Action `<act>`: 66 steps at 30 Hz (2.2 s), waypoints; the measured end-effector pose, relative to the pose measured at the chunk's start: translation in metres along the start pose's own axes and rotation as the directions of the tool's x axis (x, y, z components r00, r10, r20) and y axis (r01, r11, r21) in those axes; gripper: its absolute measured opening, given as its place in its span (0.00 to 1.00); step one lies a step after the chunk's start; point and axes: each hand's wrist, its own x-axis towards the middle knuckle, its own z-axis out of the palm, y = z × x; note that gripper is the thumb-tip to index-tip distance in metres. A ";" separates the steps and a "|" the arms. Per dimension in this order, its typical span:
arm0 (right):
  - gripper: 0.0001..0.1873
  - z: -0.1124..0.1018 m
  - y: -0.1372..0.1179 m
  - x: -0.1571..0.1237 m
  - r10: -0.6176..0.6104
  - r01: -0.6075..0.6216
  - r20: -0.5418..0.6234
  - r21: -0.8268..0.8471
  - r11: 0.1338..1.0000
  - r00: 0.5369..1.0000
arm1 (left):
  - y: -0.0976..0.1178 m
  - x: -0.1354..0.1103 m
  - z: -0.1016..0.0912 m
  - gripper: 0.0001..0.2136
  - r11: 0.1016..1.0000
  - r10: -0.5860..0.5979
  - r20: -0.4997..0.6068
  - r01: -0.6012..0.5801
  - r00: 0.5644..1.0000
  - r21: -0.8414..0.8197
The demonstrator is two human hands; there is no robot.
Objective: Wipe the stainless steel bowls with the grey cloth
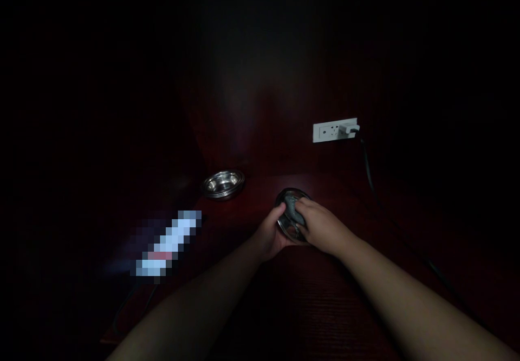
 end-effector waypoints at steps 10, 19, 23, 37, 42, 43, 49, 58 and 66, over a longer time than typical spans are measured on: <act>0.17 -0.001 -0.004 0.000 -0.042 0.039 0.029 0.098 0.994 0.999 | 0.000 -0.001 -0.001 0.23 1.000 0.000 -0.026 0.001 1.000 0.031; 0.08 -0.003 -0.008 -0.001 -0.043 0.023 0.106 0.183 0.983 0.993 | -0.001 0.000 -0.001 0.25 0.997 0.017 -0.010 -0.016 1.000 0.069; 0.07 -0.006 -0.014 -0.002 -0.072 0.040 0.122 0.250 0.967 0.990 | 0.000 -0.002 -0.001 0.24 0.997 0.017 0.003 -0.017 1.000 0.072; 0.14 -0.004 -0.017 -0.004 -0.085 0.077 0.004 0.402 0.912 0.996 | -0.001 0.000 -0.001 0.22 0.996 0.022 0.038 -0.025 0.999 0.086; 0.19 0.003 -0.017 -0.003 -0.030 0.082 -0.115 0.472 0.878 0.993 | -0.002 0.000 -0.002 0.24 0.997 0.029 0.024 -0.031 0.999 0.075; 0.20 0.003 -0.017 -0.003 -0.013 0.080 -0.144 0.475 0.876 0.989 | -0.002 0.000 -0.001 0.24 0.997 0.028 0.025 -0.030 0.999 0.070; 0.23 0.004 -0.012 0.001 0.052 0.019 -0.210 0.323 0.946 0.976 | -0.001 -0.002 0.002 0.24 0.997 0.032 0.014 -0.032 0.999 0.063; 0.20 0.005 -0.006 0.002 0.039 -0.004 -0.189 0.181 0.984 0.981 | -0.002 -0.004 0.003 0.25 0.994 0.088 -0.002 -0.087 0.996 0.061; 0.22 0.006 -0.003 0.001 0.027 0.000 -0.155 0.177 0.984 0.988 | -0.002 -0.002 0.002 0.24 0.996 0.086 0.001 -0.086 0.996 0.037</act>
